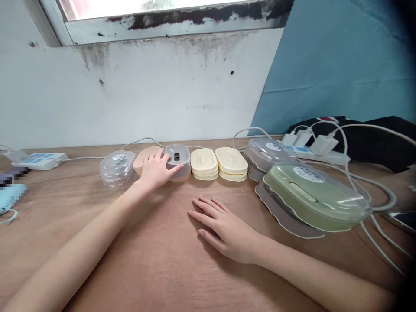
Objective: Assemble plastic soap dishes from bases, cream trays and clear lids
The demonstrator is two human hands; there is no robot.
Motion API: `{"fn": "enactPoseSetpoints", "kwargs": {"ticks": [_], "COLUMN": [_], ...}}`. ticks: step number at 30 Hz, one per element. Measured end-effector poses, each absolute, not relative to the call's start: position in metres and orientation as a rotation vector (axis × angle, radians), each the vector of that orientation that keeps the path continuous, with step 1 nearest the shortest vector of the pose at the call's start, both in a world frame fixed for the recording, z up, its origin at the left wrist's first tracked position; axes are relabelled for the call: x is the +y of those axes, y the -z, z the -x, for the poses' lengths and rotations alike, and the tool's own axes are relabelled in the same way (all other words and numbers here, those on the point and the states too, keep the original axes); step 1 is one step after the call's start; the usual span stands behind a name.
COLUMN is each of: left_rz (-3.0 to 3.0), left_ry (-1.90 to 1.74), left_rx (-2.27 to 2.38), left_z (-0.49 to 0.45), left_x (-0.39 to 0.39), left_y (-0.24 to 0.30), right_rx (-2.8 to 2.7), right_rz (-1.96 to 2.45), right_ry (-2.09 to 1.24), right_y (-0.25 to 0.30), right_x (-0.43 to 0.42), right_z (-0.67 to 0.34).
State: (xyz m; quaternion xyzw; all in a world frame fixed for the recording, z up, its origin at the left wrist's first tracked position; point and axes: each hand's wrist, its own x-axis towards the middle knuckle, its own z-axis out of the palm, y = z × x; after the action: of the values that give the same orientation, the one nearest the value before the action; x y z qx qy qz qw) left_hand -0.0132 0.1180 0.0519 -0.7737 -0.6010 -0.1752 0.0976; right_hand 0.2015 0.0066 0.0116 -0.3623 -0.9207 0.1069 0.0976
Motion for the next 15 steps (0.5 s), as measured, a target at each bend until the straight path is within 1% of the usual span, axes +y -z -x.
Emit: {"fn": "enactPoseSetpoints", "kwargs": {"ticks": [4,8,15], "left_rz": [2.282,2.449,2.518], "left_ry": [0.479,0.46,0.531], "left_rx": [-1.61,-1.4,-1.358], "left_z": [0.0111,0.008,0.0058], "left_x": [0.1161,0.1164,0.115], "left_y": [-0.0447,-0.0434,-0.0399], "right_rx": [-2.705,-2.725,-2.736], "right_rz": [1.049,1.064,1.064], "right_ry": [-0.334,-0.305,-0.287], "right_y": [-0.0105,-0.0102,-0.0114], "right_x": [0.0069,0.0069,0.0064], "right_z": [-0.2018,-0.2015,-0.2015]}}
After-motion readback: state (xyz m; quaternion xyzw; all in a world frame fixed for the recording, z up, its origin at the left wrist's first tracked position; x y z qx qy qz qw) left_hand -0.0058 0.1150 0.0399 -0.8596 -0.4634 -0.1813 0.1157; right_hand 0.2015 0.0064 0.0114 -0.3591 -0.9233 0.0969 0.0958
